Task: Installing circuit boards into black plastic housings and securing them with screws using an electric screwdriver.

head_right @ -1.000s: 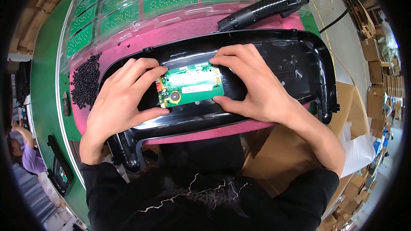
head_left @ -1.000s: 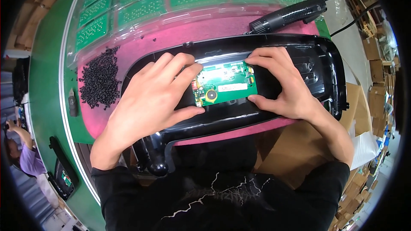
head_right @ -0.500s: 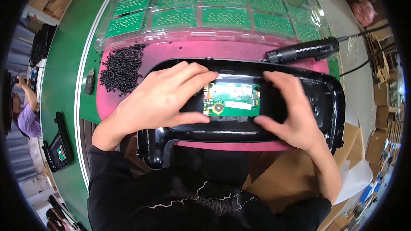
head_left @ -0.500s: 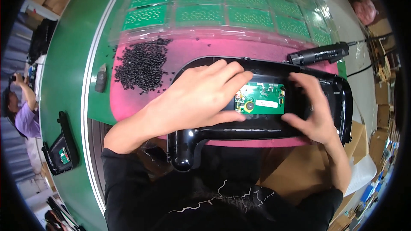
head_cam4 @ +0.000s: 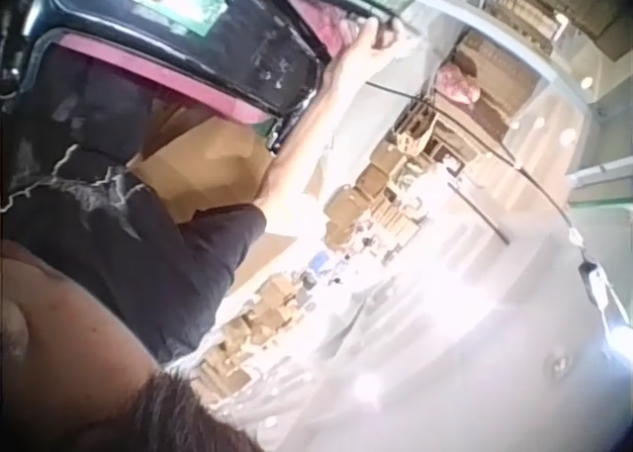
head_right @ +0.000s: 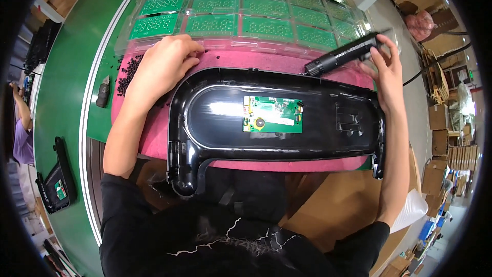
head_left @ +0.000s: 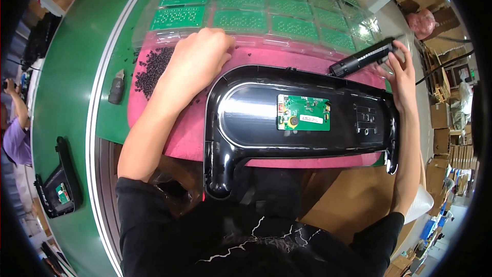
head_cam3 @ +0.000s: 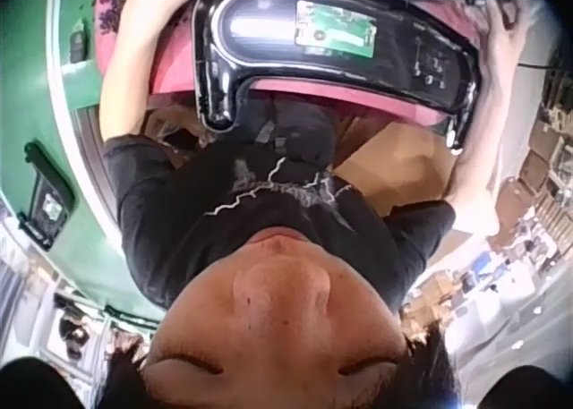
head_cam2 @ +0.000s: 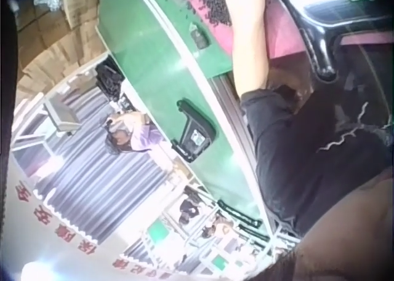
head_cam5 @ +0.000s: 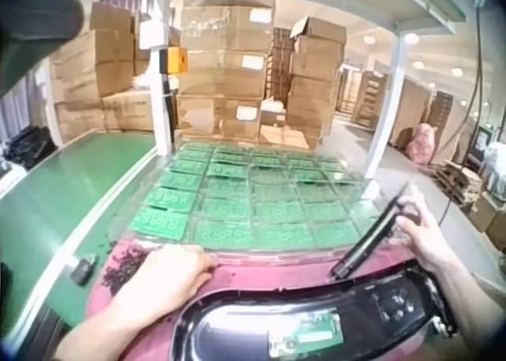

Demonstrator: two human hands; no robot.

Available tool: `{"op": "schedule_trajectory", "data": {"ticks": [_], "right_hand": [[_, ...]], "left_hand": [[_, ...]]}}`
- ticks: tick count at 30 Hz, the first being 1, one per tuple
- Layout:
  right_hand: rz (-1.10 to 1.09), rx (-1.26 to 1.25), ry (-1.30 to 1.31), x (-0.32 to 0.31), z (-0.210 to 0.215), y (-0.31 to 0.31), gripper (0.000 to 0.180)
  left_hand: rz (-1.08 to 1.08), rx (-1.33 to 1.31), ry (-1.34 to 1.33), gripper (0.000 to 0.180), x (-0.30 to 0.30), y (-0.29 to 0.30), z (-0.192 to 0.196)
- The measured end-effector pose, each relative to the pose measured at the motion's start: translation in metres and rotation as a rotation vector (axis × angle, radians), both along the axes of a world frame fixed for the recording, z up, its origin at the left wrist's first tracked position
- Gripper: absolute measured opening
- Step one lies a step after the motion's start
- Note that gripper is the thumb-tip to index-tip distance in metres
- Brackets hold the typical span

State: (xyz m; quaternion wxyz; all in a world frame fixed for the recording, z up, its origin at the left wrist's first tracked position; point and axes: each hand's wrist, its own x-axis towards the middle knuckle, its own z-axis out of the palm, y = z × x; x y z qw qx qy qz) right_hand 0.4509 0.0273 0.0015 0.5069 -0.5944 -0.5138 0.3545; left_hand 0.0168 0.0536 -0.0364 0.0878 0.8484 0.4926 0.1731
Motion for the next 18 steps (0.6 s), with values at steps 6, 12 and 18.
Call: {"op": "schedule_trajectory", "data": {"ticks": [6,12,18], "right_hand": [[0.271,0.149,0.307,-0.079,0.005,0.022,0.046],[0.229,0.151,0.626,-0.151,0.009,0.038,0.029],[0.427,0.264,0.747,-0.207,-0.019,0.046,0.024]], "left_hand": [[-0.121,0.039,-0.069,0.021,0.002,0.002,-0.008],[-0.048,0.071,-0.085,0.017,0.003,-0.002,-0.003],[0.012,0.076,-0.095,0.017,0.006,-0.002,0.005]]}}
